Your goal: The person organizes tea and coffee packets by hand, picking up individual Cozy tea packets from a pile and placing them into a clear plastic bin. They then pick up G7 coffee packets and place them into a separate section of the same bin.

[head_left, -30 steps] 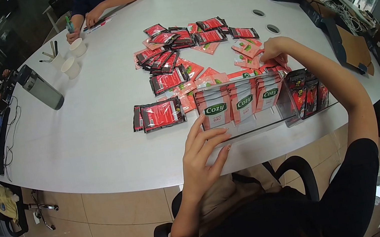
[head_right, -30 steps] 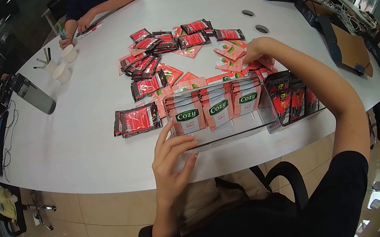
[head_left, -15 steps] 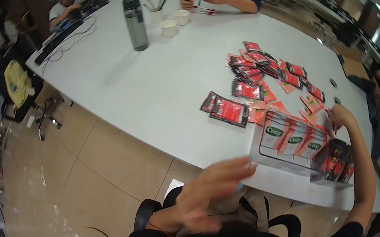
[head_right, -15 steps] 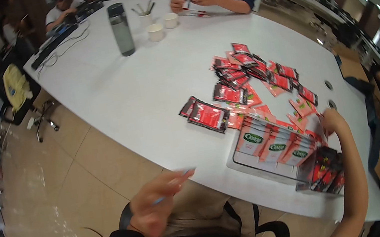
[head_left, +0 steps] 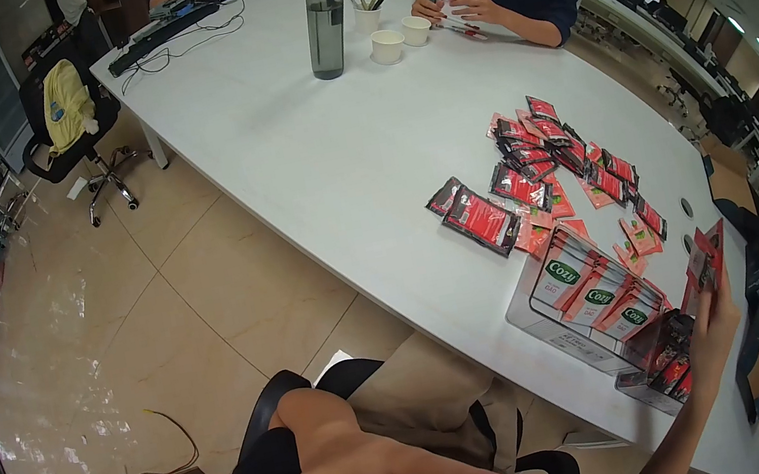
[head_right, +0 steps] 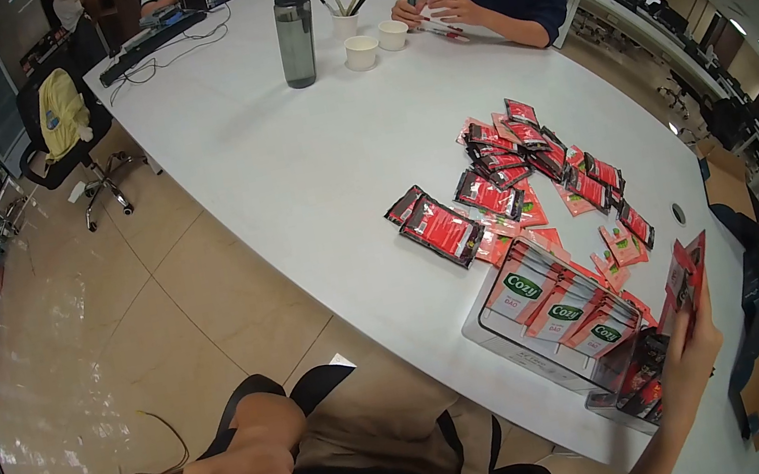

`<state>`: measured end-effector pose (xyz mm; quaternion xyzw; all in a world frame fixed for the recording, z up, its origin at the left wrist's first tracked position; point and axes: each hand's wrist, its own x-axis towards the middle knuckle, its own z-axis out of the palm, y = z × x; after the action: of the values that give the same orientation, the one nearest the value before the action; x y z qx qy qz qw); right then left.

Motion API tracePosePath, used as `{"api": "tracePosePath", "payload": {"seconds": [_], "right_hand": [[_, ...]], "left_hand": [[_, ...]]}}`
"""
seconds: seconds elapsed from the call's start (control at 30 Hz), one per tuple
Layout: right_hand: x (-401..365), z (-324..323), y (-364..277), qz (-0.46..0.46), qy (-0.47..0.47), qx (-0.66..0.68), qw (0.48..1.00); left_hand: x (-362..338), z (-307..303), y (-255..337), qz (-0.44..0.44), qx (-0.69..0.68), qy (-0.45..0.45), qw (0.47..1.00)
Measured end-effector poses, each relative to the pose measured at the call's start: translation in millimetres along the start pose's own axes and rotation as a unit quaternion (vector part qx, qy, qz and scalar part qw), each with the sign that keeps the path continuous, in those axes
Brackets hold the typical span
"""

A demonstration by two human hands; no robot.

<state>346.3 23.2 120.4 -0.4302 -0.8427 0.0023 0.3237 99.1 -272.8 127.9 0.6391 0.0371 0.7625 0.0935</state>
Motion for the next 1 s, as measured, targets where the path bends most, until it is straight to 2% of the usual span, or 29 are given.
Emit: {"api": "tracePosePath", "payload": {"seconds": [0.03,0.13,0.2,0.23,0.27,0.33,0.37,0.4,0.47,0.53,0.57,0.63,0.7,0.77,0.8,0.87,0.93,1.0], "right_hand": [[-10,-2,-13,0.015,0.015,0.036,0.999],[-39,5,-28,-0.087,0.11,0.144,0.979],[-58,11,-42,-0.059,0.141,0.227,0.962],[-68,21,-52,-0.052,0.166,0.263,0.949],[-77,30,-58,-0.045,0.191,0.298,0.934],[-97,43,-60,-0.009,0.061,0.444,0.894],[-102,57,-72,-0.011,0.061,0.486,0.872],[-101,59,-100,0.042,0.044,0.541,0.839],[-109,71,-101,0.015,-0.095,0.452,0.887],[-107,79,-126,0.01,-0.106,0.53,0.842],[-105,83,-132,0.001,-0.099,0.527,0.844],[-103,87,-132,0.049,-0.111,0.546,0.829],[-103,88,-135,0.087,-0.091,0.536,0.835],[-97,91,-138,0.059,-0.059,0.517,0.852],[-95,91,-138,0.045,-0.045,0.507,0.86],[-90,91,-140,0.047,-0.043,0.502,0.862],[-88,87,-135,0.068,-0.06,0.511,0.855],[-86,84,-129,0.093,-0.061,0.537,0.836]], "left_hand": [[0,3,-1,-0.009,-0.011,0.012,1.0],[-14,5,-16,-0.012,-0.014,0.029,0.999],[-24,3,-41,0.02,-0.001,0.039,0.999],[-29,-3,-50,0.007,0.012,0.049,0.999],[-35,-6,-57,-0.051,0.044,0.055,0.996],[-45,-11,-67,-0.216,0.119,0.077,0.966],[-46,-9,-73,-0.293,0.173,0.093,0.936],[-51,-6,-83,-0.333,0.113,0.126,0.927],[-60,-3,-98,-0.408,-0.011,0.192,0.892],[-61,-7,-94,-0.492,-0.022,0.162,0.855],[-77,-9,-105,-0.476,-0.006,0.158,0.865],[-96,-11,-116,-0.469,0.03,0.151,0.869],[-108,-7,-120,-0.457,0.068,0.196,0.865],[-110,-1,-128,-0.417,0.081,0.252,0.869],[-110,3,-131,-0.408,0.045,0.301,0.861],[-117,2,-133,-0.387,0.112,0.309,0.861],[-114,3,-137,-0.339,0.113,0.366,0.859],[-109,-3,-137,-0.343,0.112,0.383,0.85]]}}
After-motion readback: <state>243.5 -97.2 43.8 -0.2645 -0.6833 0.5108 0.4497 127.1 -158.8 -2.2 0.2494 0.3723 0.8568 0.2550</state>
